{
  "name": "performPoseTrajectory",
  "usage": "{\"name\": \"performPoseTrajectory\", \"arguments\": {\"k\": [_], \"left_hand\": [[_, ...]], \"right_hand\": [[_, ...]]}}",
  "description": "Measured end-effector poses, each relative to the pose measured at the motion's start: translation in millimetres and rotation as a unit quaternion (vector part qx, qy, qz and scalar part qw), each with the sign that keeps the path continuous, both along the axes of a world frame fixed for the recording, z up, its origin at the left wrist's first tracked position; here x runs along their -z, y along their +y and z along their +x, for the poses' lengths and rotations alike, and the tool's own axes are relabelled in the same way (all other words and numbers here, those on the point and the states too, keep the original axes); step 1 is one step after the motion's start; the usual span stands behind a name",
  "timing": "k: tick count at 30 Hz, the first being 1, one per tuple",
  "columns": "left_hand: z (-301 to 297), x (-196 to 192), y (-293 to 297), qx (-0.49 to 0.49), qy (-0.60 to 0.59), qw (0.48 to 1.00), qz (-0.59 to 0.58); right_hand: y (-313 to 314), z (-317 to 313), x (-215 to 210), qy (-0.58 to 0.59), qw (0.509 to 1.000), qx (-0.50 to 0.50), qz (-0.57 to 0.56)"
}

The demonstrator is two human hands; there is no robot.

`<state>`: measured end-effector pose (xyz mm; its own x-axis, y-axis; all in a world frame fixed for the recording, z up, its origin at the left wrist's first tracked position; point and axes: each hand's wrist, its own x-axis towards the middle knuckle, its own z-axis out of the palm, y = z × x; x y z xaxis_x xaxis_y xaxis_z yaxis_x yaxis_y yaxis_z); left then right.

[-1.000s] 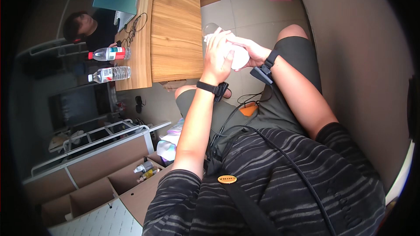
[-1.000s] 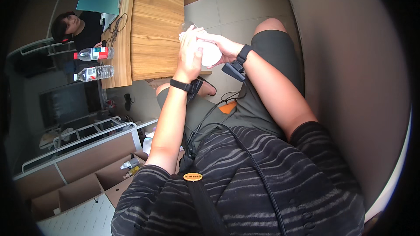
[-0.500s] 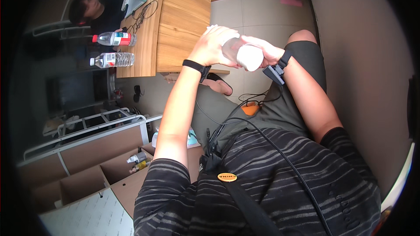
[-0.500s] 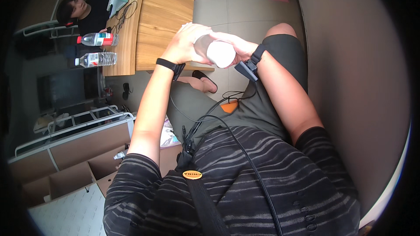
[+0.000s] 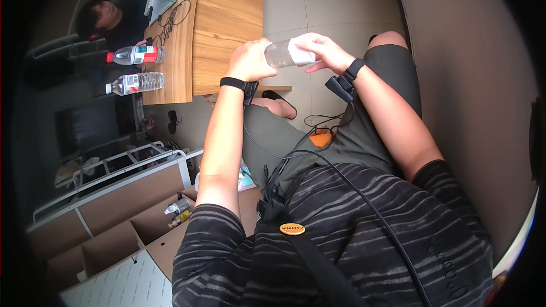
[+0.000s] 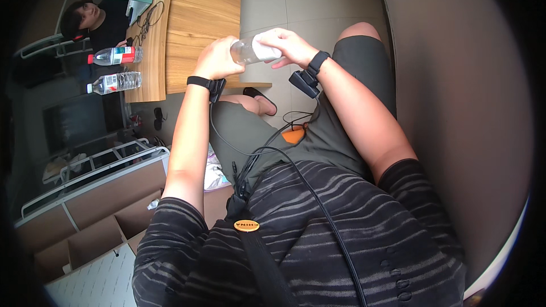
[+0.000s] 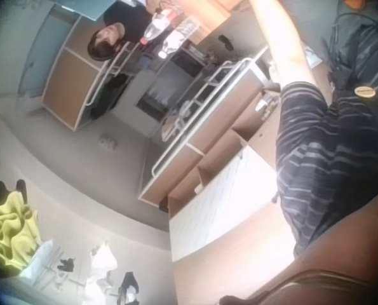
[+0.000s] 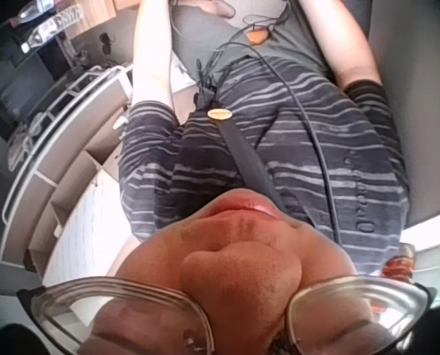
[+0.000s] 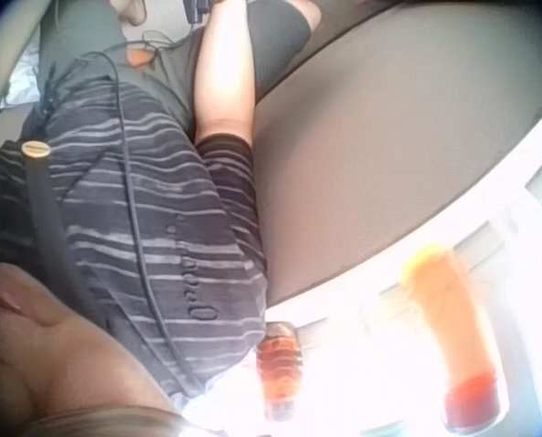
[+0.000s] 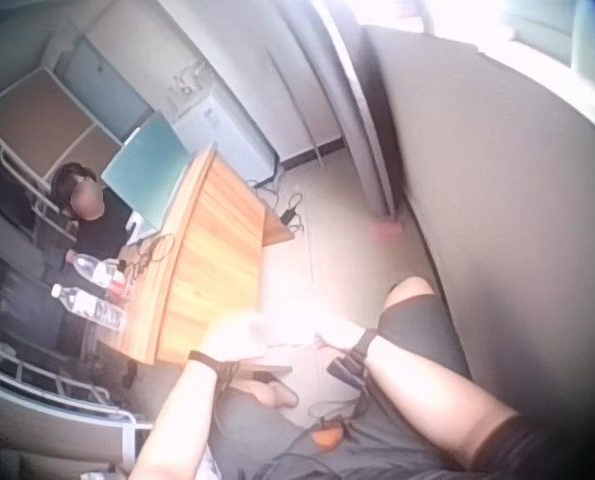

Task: The person removes a clear portable cup and its lid from a plastic wrapper and then attaches the lid to the cup body.

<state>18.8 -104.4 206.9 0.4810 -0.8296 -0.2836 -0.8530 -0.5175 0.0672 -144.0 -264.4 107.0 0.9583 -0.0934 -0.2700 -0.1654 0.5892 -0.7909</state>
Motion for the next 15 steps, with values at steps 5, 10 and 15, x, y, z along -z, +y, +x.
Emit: {"name": "performPoseTrajectory", "arguments": {"k": [5,10,15], "left_hand": [[-32,5,-35,0.099,-0.035,0.992,-0.075],[-74,35,-61,0.143,-0.110,0.974,-0.134],[-82,48,-76,0.186,-0.138,0.949,-0.212]], "right_hand": [[-1,5,14,-0.011,0.985,0.166,-0.054],[-2,9,27,0.015,0.960,0.278,-0.035],[-8,17,48,0.022,0.910,0.393,-0.134]]}}
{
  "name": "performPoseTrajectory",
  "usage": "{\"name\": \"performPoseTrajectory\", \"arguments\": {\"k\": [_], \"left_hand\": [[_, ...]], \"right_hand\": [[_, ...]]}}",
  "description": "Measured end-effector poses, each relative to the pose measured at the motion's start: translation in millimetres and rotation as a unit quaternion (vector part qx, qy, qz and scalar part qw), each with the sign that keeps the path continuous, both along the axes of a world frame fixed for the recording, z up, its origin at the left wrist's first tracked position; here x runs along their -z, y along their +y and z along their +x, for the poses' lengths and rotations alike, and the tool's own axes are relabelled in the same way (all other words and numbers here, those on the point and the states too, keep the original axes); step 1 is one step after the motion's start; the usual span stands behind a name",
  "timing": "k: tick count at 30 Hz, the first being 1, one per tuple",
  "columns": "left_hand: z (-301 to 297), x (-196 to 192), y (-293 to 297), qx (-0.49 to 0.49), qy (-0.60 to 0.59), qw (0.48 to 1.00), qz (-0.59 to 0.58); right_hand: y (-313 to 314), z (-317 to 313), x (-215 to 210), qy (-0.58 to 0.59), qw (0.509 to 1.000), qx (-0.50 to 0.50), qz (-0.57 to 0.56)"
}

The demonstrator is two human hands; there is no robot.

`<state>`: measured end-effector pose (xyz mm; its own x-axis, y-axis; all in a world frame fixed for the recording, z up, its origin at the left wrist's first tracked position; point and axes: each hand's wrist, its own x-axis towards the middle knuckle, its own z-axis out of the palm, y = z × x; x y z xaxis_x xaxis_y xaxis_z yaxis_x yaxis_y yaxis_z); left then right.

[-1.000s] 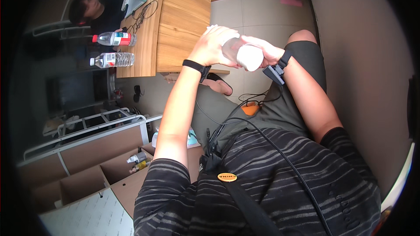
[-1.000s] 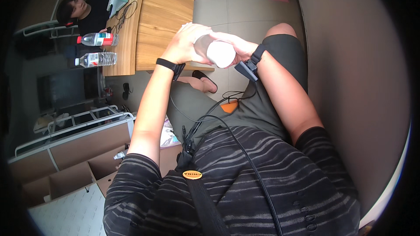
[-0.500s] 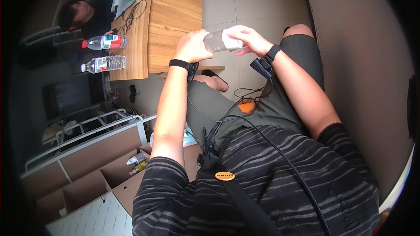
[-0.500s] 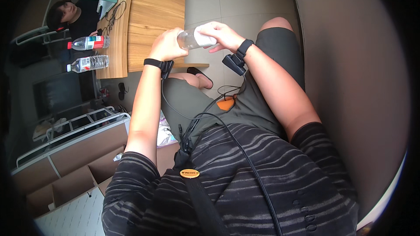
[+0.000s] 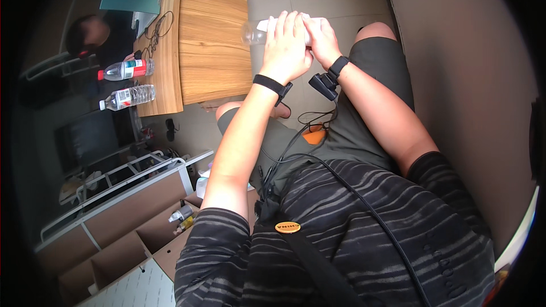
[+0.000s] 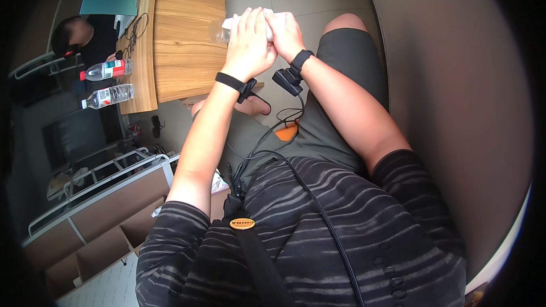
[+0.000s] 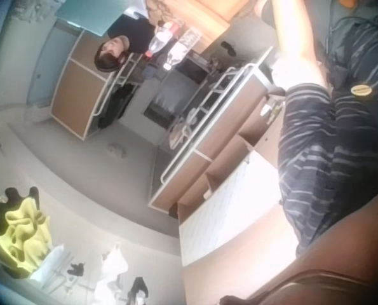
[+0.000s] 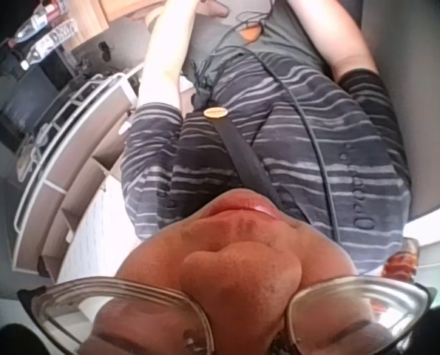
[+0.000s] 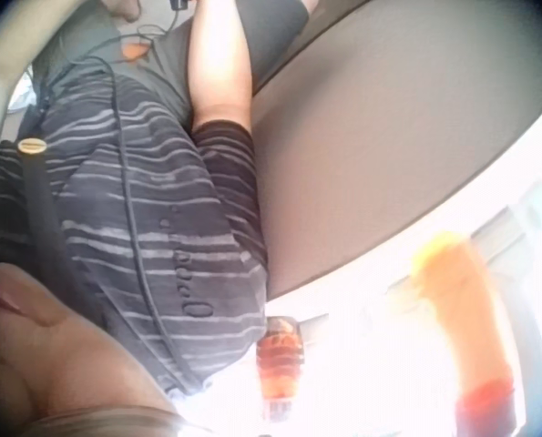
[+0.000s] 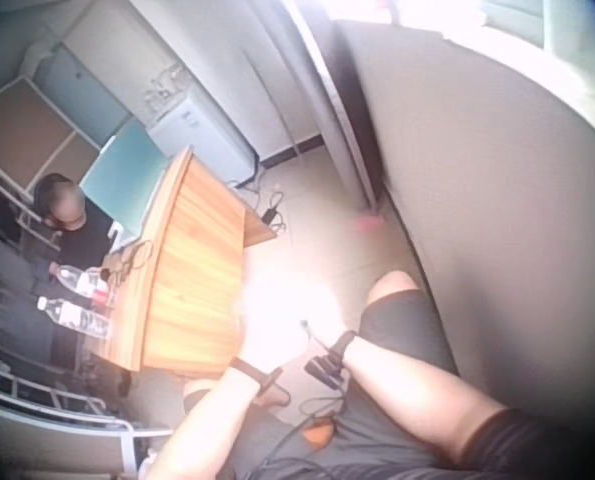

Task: The person removes a clear portable cup and its lid from a plastic wrapper and then attaches the lid to the cup body.

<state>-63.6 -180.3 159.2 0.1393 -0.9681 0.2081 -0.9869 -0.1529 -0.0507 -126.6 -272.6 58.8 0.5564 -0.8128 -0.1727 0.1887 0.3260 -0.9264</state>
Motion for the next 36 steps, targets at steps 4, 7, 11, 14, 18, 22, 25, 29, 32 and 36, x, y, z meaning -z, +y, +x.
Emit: {"name": "performPoseTrajectory", "arguments": {"k": [4,7,11,14,18,22,25,29,32,36], "left_hand": [[14,-10,9,0.006,-0.003,1.000,0.006],[27,-17,29,-0.054,-0.016,0.998,0.036],[53,-20,50,-0.105,-0.034,0.993,0.035],[63,-22,58,-0.145,-0.040,0.988,0.023],[42,-21,41,-0.171,-0.045,0.984,-0.029],[11,-14,23,-0.111,-0.068,0.992,-0.001],[-8,-12,12,-0.048,-0.034,0.998,0.002],[-19,-15,6,-0.016,-0.007,1.000,-0.002],[-12,-17,13,-0.023,0.007,1.000,-0.009],[-1,-22,25,-0.038,0.009,0.999,-0.023]], "right_hand": [[0,-5,-23,-0.090,0.987,-0.011,0.132],[-2,-10,-30,-0.073,0.986,-0.029,0.147],[-1,-12,-32,-0.051,0.988,-0.057,0.134],[-1,-10,-35,-0.067,0.987,-0.076,0.125],[-4,-13,-36,-0.078,0.981,-0.092,0.153],[-3,-14,-36,-0.069,0.974,-0.106,0.187],[-2,-13,-33,-0.089,0.971,-0.091,0.204],[-9,-17,-26,-0.152,0.954,-0.156,0.204],[-1,-17,-41,-0.124,0.964,-0.126,0.201],[2,-16,-44,-0.114,0.967,-0.122,0.193]]}}
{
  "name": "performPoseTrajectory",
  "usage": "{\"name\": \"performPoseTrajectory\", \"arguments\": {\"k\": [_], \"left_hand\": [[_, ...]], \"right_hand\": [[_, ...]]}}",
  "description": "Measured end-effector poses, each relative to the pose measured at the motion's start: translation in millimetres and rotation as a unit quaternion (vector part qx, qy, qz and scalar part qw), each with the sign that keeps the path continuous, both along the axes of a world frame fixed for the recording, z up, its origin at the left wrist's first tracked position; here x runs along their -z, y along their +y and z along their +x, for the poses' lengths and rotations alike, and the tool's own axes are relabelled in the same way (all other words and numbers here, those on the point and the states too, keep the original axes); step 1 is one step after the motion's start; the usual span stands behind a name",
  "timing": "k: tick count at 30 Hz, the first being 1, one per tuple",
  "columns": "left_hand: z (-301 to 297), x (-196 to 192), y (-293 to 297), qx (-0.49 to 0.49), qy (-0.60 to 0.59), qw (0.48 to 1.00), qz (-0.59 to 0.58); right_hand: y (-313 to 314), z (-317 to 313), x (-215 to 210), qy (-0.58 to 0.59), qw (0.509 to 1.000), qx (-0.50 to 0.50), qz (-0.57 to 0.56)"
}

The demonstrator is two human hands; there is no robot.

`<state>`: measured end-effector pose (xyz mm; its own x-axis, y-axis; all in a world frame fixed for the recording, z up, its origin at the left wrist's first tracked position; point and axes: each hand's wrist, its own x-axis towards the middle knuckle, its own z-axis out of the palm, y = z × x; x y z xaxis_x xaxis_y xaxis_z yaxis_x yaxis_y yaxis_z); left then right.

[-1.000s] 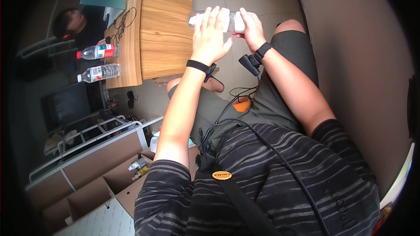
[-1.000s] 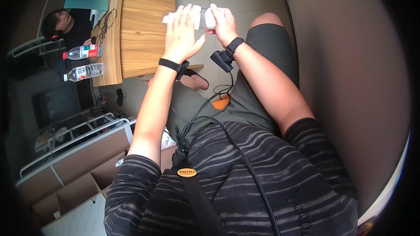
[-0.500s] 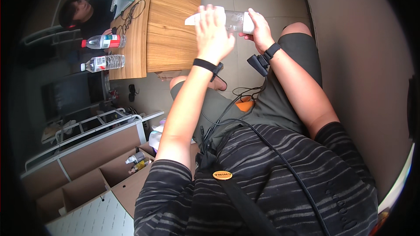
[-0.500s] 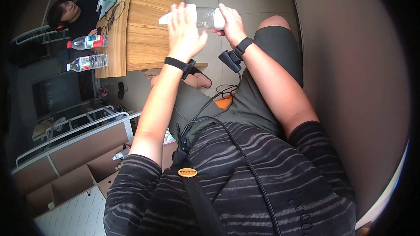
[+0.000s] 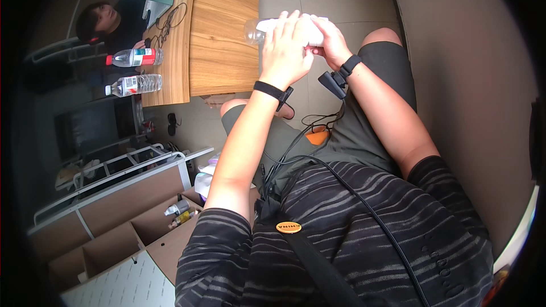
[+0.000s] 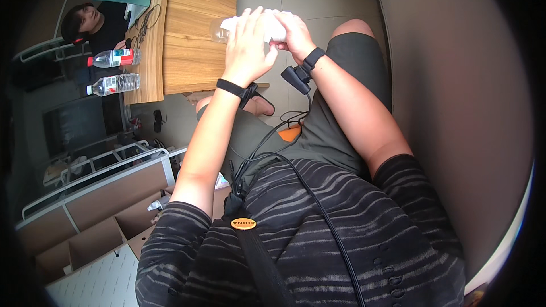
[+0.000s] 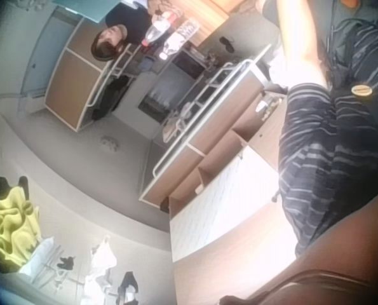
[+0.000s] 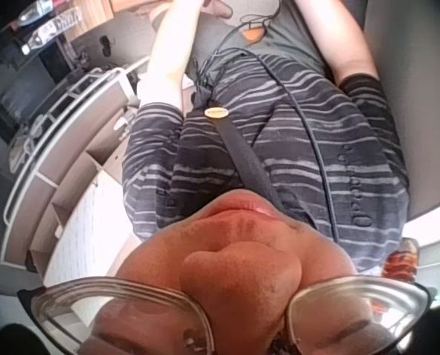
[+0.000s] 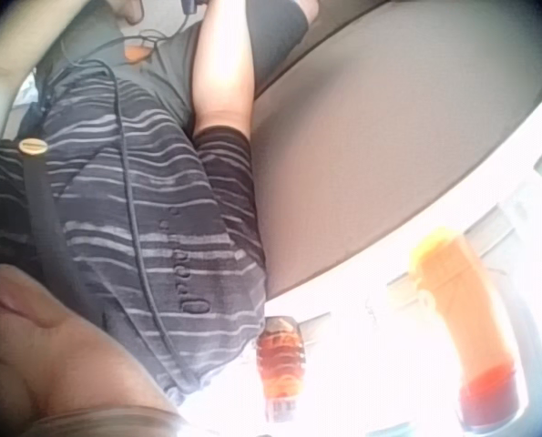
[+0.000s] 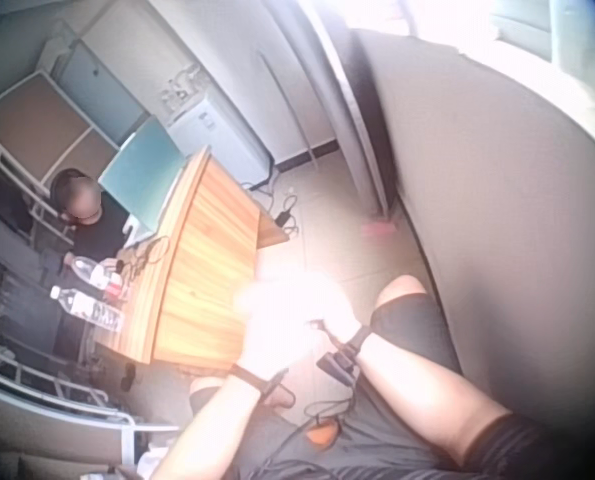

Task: The person removes a clear portable cup and its lid from a plastic wrapper and then attaches the lid to the cup body.

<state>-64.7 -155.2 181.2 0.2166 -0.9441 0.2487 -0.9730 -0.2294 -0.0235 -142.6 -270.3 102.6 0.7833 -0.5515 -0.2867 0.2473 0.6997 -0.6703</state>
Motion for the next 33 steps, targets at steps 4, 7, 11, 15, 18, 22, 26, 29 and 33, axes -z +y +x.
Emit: {"name": "performPoseTrajectory", "arguments": {"k": [4,7,11,15,18,22,26,29,33], "left_hand": [[13,-3,13,-0.034,0.002,0.999,-0.016],[17,2,18,-0.048,0.000,0.999,-0.009],[15,7,23,-0.065,0.003,0.998,-0.008],[-3,-16,22,-0.101,-0.033,0.994,0.032],[0,-36,21,-0.069,-0.022,0.997,-0.010],[28,-48,20,0.004,0.037,0.997,-0.068],[41,-38,29,-0.029,0.153,0.987,-0.044],[40,-27,37,-0.031,0.170,0.984,-0.037],[35,-20,39,0.021,0.143,0.990,0.000]], "right_hand": [[0,2,7,0.027,0.999,-0.022,-0.036],[-1,4,10,0.036,0.998,-0.024,-0.055],[0,4,9,0.042,0.997,-0.033,-0.063],[3,3,5,0.037,0.994,-0.071,-0.071],[3,5,7,0.037,0.992,-0.074,-0.092],[1,0,4,0.028,0.989,-0.130,-0.061],[2,0,4,0.024,0.991,-0.121,-0.056],[1,-1,0,0.014,0.986,-0.140,-0.093],[4,0,1,0.021,0.987,-0.117,-0.104]]}}
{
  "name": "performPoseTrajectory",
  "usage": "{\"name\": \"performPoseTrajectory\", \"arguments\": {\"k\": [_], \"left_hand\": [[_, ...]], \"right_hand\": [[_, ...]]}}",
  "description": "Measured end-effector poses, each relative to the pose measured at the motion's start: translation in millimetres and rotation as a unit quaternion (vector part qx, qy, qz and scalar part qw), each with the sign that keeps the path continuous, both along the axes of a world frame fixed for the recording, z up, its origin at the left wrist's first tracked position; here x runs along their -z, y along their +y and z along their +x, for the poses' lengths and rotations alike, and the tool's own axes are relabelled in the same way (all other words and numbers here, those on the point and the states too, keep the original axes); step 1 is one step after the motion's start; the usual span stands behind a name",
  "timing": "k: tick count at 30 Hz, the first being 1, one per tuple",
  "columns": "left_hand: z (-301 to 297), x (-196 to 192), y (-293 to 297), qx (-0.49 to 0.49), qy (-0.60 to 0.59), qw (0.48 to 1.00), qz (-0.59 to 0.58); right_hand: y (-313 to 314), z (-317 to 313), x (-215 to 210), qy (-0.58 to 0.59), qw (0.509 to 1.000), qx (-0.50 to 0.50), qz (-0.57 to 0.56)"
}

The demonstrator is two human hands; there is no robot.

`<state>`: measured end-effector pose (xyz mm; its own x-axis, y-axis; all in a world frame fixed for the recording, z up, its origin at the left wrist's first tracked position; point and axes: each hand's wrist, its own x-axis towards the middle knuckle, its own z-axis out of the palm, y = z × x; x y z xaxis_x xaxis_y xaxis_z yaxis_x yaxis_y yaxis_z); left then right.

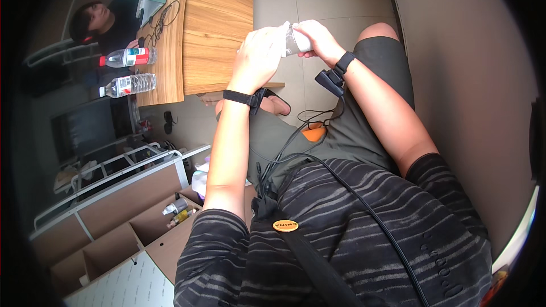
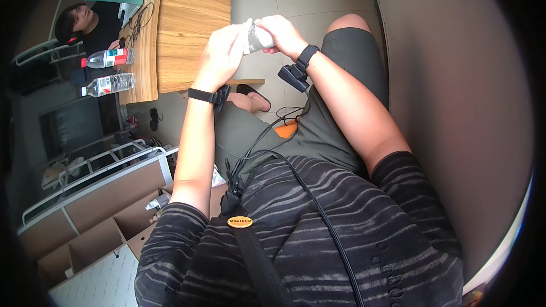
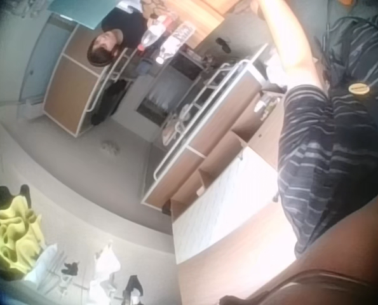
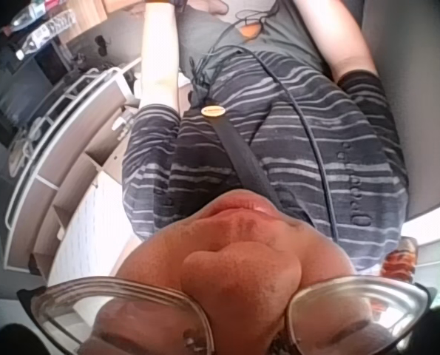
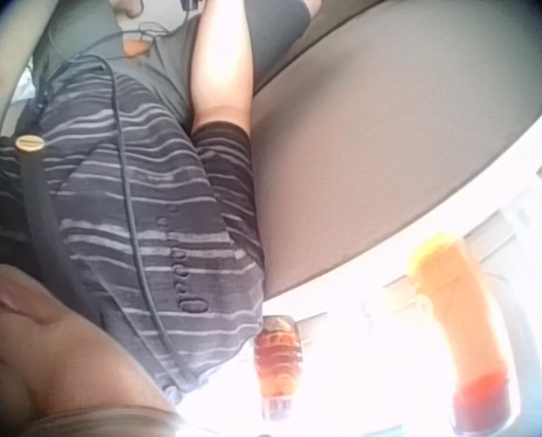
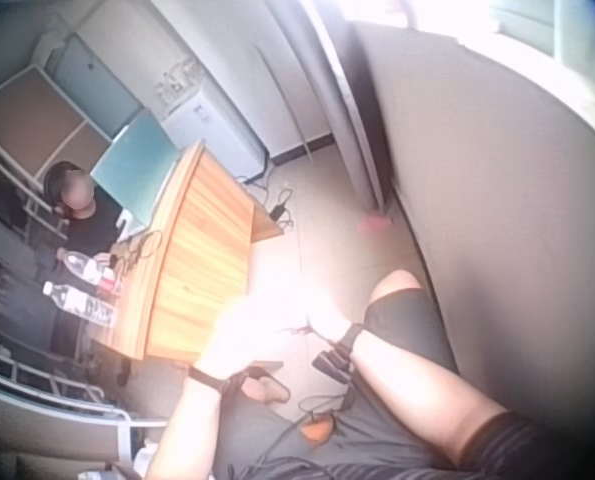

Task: The person removes a clear portable cup and its lid from a plastic wrapper and then attaches the lid to the cup body.

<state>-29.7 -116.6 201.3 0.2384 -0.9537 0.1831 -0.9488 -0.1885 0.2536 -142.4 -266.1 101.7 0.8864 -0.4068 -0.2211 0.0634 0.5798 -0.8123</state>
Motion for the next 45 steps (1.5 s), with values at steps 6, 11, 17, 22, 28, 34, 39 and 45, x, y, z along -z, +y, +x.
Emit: {"name": "performPoseTrajectory", "arguments": {"k": [6,11,17,22,28,34,39,45], "left_hand": [[-14,7,-1,0.012,-0.052,0.998,0.012],[-13,9,4,-0.007,-0.052,0.998,0.038],[-15,7,10,-0.041,-0.085,0.993,0.065],[-10,-6,12,-0.017,-0.086,0.996,-0.028],[6,-8,28,0.086,0.046,0.995,0.005],[12,-4,32,0.067,0.049,0.996,-0.014],[10,-2,28,0.029,-0.007,1.000,0.009],[0,5,19,-0.015,-0.038,0.999,0.020]], "right_hand": [[-5,-1,7,0.003,0.999,-0.046,-0.011],[-3,0,4,0.005,0.999,-0.042,-0.033],[-5,-1,2,0.006,0.997,-0.061,-0.041],[2,0,4,0.014,0.997,-0.017,-0.068],[0,-1,5,0.029,0.995,-0.049,-0.086],[-2,0,7,0.016,0.994,-0.084,-0.068],[-3,-2,6,0.028,0.993,-0.103,-0.058],[0,-1,6,0.023,0.993,-0.113,-0.024]]}}
